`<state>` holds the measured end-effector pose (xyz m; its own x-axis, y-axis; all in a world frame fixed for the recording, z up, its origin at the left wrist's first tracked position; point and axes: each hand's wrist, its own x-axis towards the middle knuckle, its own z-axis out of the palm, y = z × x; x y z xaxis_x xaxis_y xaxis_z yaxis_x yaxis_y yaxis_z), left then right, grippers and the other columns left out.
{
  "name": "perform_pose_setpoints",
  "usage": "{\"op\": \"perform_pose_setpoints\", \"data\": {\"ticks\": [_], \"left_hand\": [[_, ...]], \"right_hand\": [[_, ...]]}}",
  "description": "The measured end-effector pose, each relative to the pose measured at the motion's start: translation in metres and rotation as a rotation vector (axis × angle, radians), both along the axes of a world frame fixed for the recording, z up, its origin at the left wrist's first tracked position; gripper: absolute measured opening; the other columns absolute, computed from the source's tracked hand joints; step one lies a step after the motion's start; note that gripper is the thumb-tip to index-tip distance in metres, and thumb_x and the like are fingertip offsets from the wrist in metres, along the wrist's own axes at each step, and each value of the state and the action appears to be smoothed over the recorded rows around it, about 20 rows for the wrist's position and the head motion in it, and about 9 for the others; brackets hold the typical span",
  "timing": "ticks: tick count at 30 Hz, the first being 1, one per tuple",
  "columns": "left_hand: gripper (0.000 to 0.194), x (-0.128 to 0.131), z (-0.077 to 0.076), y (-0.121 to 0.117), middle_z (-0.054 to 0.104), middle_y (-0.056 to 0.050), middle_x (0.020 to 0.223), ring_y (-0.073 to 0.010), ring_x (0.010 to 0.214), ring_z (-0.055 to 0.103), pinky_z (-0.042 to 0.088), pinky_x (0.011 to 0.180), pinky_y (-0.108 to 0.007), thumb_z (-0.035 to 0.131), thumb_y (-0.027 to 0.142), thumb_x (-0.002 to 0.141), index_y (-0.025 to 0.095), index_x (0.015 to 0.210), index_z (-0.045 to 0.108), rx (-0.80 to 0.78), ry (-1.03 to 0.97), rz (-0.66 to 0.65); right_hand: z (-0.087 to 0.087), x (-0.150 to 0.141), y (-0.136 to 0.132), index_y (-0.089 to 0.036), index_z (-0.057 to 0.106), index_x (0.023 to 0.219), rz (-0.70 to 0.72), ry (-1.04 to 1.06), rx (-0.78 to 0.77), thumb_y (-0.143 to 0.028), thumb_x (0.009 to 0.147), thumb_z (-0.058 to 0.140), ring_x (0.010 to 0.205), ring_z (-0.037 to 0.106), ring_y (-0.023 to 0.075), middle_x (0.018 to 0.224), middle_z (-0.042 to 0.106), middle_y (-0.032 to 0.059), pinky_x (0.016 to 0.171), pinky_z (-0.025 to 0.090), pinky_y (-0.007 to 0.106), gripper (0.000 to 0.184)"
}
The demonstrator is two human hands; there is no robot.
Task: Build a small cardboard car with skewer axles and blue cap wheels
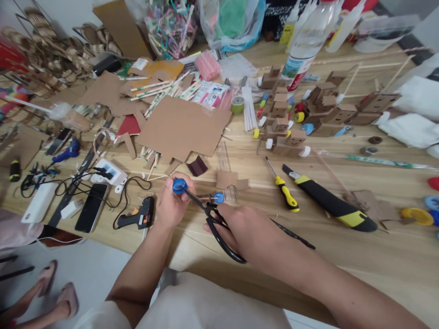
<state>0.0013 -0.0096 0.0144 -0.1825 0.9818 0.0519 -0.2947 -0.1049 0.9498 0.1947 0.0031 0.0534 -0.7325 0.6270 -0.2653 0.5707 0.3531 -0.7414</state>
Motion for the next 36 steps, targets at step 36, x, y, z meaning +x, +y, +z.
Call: {"op": "perform_pose_setpoints", "data": {"ticks": [36], "left_hand": [[0.058,0.008,-0.007,-0.01,0.055,0.002,0.061,-0.0122,0.049,0.045,0.034,0.046,-0.026,0.043,0.067,0.104,0.021,0.079,0.067,0.201,0.317,0.273]], "right_hand": [[0.013,-0.013,-0.022,-0.024,0.046,0.079,-0.147,0.47,-1.089,-0.083,0.095,0.043,0.03,0.023,0.0043,0.044,0.037,-0.0121,0.032,0.015,0.021,0.062]]}}
